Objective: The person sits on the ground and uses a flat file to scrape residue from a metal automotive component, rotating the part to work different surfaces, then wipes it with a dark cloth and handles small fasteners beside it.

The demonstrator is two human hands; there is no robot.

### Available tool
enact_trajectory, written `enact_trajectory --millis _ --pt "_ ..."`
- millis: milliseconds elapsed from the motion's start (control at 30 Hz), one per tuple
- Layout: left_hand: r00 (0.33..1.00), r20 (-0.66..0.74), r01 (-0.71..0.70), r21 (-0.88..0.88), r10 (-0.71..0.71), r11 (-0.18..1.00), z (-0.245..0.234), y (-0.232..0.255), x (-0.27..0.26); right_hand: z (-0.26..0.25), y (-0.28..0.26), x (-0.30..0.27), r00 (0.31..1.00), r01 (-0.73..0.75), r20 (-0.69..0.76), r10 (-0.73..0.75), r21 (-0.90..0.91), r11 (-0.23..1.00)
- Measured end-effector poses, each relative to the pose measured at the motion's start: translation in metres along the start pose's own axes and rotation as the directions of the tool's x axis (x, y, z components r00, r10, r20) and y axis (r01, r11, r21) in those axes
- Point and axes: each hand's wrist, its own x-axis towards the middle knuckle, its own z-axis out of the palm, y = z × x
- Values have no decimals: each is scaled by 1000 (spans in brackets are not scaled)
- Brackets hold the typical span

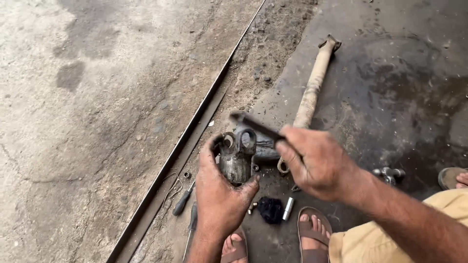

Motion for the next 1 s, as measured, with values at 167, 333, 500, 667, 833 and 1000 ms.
enact_trajectory --millis 167,333,500,667,833,1000 --pt "975 72 214 -17 -212 977 4 1 -9 11 -3 -7 995 100 -27 -98 128 987" --pt "987 -48 -153 -4 153 988 3 -11 -8 10 -3 2 972 -145 171 163 -110 983" --pt "1000 12 19 -42 -19 999 -5 -4 -4 7 27 6 960 239 -106 -261 -182 954" --pt "997 59 60 -82 -55 995 -7 4 -2 -7 -10 7 964 -221 -126 236 125 967" --pt "977 83 208 -153 -197 966 -11 0 4 11 -4 3 879 476 59 -473 -56 878" --pt "981 -73 -178 34 180 984 -4 -6 0 7 -3 -3 959 283 -33 -281 41 958"
